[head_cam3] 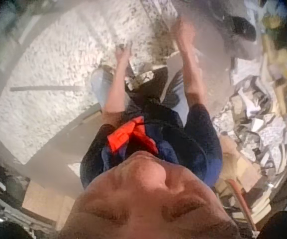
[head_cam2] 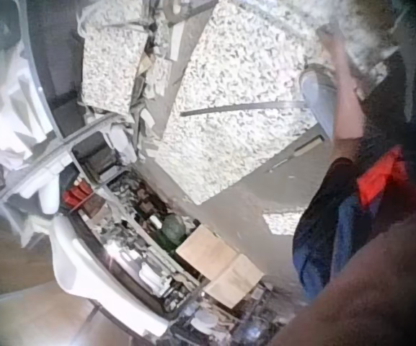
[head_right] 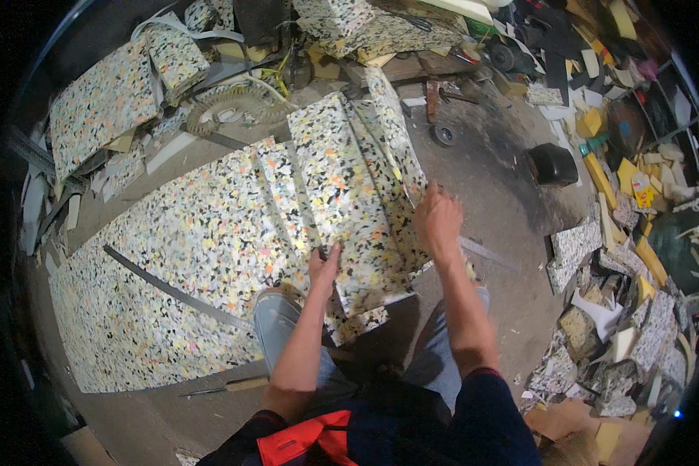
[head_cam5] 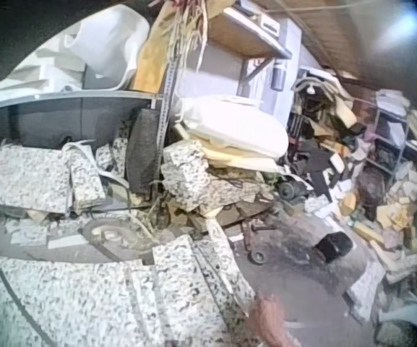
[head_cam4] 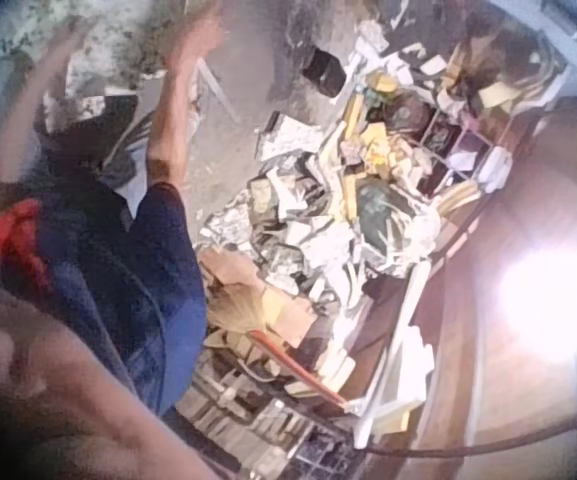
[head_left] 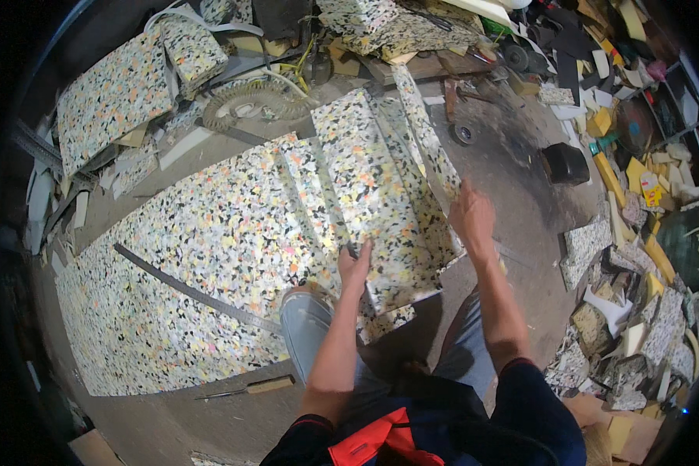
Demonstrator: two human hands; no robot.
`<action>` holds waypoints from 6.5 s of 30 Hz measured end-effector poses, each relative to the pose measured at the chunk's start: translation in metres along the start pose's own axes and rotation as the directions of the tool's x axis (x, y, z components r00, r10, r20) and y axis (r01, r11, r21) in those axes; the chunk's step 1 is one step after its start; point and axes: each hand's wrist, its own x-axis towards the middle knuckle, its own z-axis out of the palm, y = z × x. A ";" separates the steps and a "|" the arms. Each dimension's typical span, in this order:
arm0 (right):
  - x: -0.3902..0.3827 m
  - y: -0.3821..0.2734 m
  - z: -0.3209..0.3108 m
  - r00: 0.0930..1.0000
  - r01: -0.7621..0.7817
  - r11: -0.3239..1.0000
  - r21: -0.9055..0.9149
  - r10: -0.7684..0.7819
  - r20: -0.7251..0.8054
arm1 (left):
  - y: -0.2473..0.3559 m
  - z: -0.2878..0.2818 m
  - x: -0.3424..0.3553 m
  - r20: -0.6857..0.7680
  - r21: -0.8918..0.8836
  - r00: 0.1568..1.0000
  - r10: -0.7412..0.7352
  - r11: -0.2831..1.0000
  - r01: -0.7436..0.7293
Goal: The person measures and marks a speckled composite panel with a metal ruler and pen, then uses a chisel and hammer to score and split the panel along the marked line. The person repeats this process on multiple panels, separating them into smaller pieces.
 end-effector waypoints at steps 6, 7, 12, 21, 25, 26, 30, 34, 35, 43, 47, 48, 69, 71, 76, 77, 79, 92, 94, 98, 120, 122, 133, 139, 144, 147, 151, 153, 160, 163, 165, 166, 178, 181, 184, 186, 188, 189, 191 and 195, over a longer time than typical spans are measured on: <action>-0.075 -0.085 0.072 0.892 0.330 0.941 0.073 -0.337 0.302 | -0.009 0.015 0.014 0.070 -0.258 0.997 -0.029 0.965 0.046; -0.076 -0.090 0.066 0.796 0.413 0.889 0.199 -0.458 0.395 | -0.008 0.014 0.007 0.102 -0.373 0.993 -0.064 0.923 0.098; -0.008 -0.062 0.092 0.979 0.020 0.942 0.335 -0.086 0.183 | 0.002 -0.002 -0.008 0.141 -0.447 0.989 -0.037 0.889 0.097; 0.000 0.049 0.076 0.728 -0.462 0.493 0.737 -0.263 0.633 | 0.038 0.001 -0.075 0.040 -0.282 0.929 0.368 0.896 -0.343; -0.056 0.061 -0.036 0.832 -0.360 0.191 0.913 -0.376 0.407 | 0.063 0.013 -0.122 0.179 -0.288 0.782 0.597 0.792 -0.538; -0.070 0.081 -0.057 0.881 -0.315 0.305 0.899 -0.259 0.396 | 0.065 0.027 -0.133 0.221 -0.275 0.760 0.612 0.786 -0.554; -0.114 0.160 -0.151 0.948 -0.306 0.194 0.932 0.154 0.279 | 0.110 0.115 -0.193 0.497 -0.314 0.631 0.596 0.801 -0.509; -0.137 0.310 -0.203 0.769 -0.402 0.379 0.834 0.634 0.082 | 0.155 0.203 -0.196 0.881 -0.157 0.300 0.367 0.823 -0.546; -0.147 0.358 -0.212 0.721 -0.403 0.427 0.810 0.693 -0.007 | 0.158 0.208 -0.200 0.873 -0.141 0.293 0.389 0.779 -0.611; -0.143 0.547 -0.240 0.441 -0.897 0.412 -0.158 0.831 -0.340 | 0.037 0.031 -0.051 0.135 0.242 0.943 0.304 0.913 -0.329; -0.095 0.459 -0.063 0.812 -0.582 0.787 -0.206 0.578 -0.088 | -0.020 -0.019 -0.036 -0.146 0.744 0.974 0.173 0.668 -0.007; -0.072 0.399 -0.034 0.899 -0.378 0.902 -0.209 0.411 0.151 | -0.033 -0.036 -0.024 -0.205 0.858 0.956 0.208 0.509 0.073; -0.010 -0.025 0.051 0.940 -0.215 0.748 0.628 -0.016 0.341 | -0.056 -0.031 -0.026 -0.433 0.405 0.781 0.451 0.871 -0.278; -0.042 -0.011 0.067 0.934 -0.279 0.625 0.729 0.002 0.356 | -0.039 -0.041 -0.021 -0.449 0.134 0.862 0.238 0.971 -0.198; -0.111 -0.005 0.117 0.860 -0.477 0.379 0.793 0.016 0.510 | -0.033 -0.072 -0.001 -0.303 0.093 0.926 0.227 0.974 -0.208; -0.112 0.001 0.121 0.861 -0.477 0.307 0.824 -0.022 0.508 | -0.023 -0.058 -0.006 -0.353 -0.038 0.935 0.037 0.998 -0.053; -0.128 -0.002 0.126 0.853 -0.494 0.141 0.858 -0.113 0.510 | -0.024 -0.070 -0.007 -0.265 0.046 0.951 0.158 0.987 -0.152; -0.119 -0.066 0.171 0.760 -0.351 0.763 0.543 -0.107 0.641 | -0.050 -0.103 0.047 -0.373 0.060 0.927 -0.036 0.996 0.063; -0.135 -0.019 0.192 0.684 -0.321 0.837 0.443 -0.119 0.720 | -0.049 -0.082 0.012 0.190 -0.367 0.970 -0.154 0.905 0.215; -0.125 -0.016 0.164 0.695 -0.337 0.695 0.635 -0.272 0.666 | -0.024 -0.107 -0.017 0.198 -0.475 0.980 0.020 0.877 0.078; -0.143 0.483 -0.301 0.555 -0.632 0.611 0.476 0.786 -0.271 | 0.094 -0.035 -0.116 0.247 0.303 0.948 0.199 0.913 -0.271; -0.159 0.552 -0.298 0.429 -0.902 0.251 -0.352 0.611 -0.666 | 0.048 -0.088 -0.085 0.049 0.368 0.977 0.206 0.906 -0.210; -0.040 0.302 0.056 0.921 0.005 0.999 0.054 -0.026 0.388 | -0.051 -0.129 -0.079 0.058 0.986 0.871 0.489 0.106 -0.125; 0.033 0.151 0.191 0.898 -0.305 0.904 0.299 0.169 0.405 | -0.023 -0.096 -0.111 -0.098 0.937 0.862 0.498 0.338 -0.089; 0.027 0.062 0.196 0.749 -0.357 0.923 0.143 0.192 0.634 | -0.002 -0.105 -0.119 -0.169 0.922 0.866 0.472 0.387 -0.031; 0.009 0.067 0.175 0.788 -0.508 0.792 0.339 0.269 0.554 | -0.005 -0.102 -0.118 -0.170 0.899 0.877 0.449 0.435 -0.048; -0.020 0.040 0.109 0.804 -0.546 0.510 0.664 0.097 0.587 | -0.010 -0.129 -0.120 -0.211 0.884 0.866 0.453 0.466 -0.028; -0.022 0.064 0.107 0.760 -0.582 0.514 0.630 0.067 0.647 | -0.011 -0.124 -0.119 -0.219 0.895 0.871 0.440 0.446 0.000; -0.009 0.102 0.220 0.850 -0.391 0.906 0.163 0.287 0.442 | -0.007 -0.121 -0.116 -0.177 0.895 0.879 0.443 0.444 -0.044; -0.001 0.141 0.219 0.815 -0.432 0.874 0.225 0.271 0.511 | -0.002 -0.106 -0.117 -0.161 0.888 0.911 0.379 0.458 -0.033; -0.007 0.107 0.200 0.770 -0.411 0.825 0.388 0.086 0.633 | 0.005 -0.120 -0.117 -0.166 0.914 0.901 0.400 0.405 -0.012; -0.003 0.101 0.185 0.781 -0.372 0.860 0.350 0.087 0.618 | 0.004 -0.117 -0.119 -0.142 0.922 0.904 0.403 0.386 -0.027; 0.005 0.072 -0.059 0.996 0.069 0.955 0.287 -0.080 0.028 | -0.021 -0.101 -0.103 -0.119 0.977 0.889 0.442 0.214 0.025; -0.017 0.128 -0.129 0.999 0.031 0.992 0.125 -0.029 -0.020 | -0.028 -0.114 -0.092 -0.119 0.983 0.871 0.477 0.179 0.036; -0.067 0.213 -0.214 0.969 -0.212 0.928 0.307 0.241 -0.057 | -0.034 -0.128 -0.080 -0.133 0.986 0.861 0.491 0.149 0.068; -0.105 0.288 -0.251 0.906 -0.315 0.818 0.480 0.411 -0.105 | -0.025 -0.121 -0.095 -0.142 0.985 0.872 0.469 0.156 0.076; -0.132 0.360 -0.294 0.806 -0.439 0.781 0.445 0.561 -0.187 | -0.030 -0.120 -0.090 -0.117 0.988 0.859 0.499 0.143 0.052; -0.145 0.428 -0.311 0.723 -0.546 0.797 0.259 0.604 -0.336 | -0.031 -0.108 -0.096 -0.102 0.987 0.866 0.489 0.159 0.027; -0.159 0.516 -0.356 0.681 -0.535 0.659 0.529 0.706 -0.192 | -0.031 -0.116 -0.093 -0.065 0.988 0.854 0.516 0.153 -0.017; -0.151 0.628 -0.388 0.287 -0.945 0.127 -0.300 0.758 -0.585 | -0.052 -0.143 -0.069 0.042 0.966 0.800 0.598 0.180 -0.185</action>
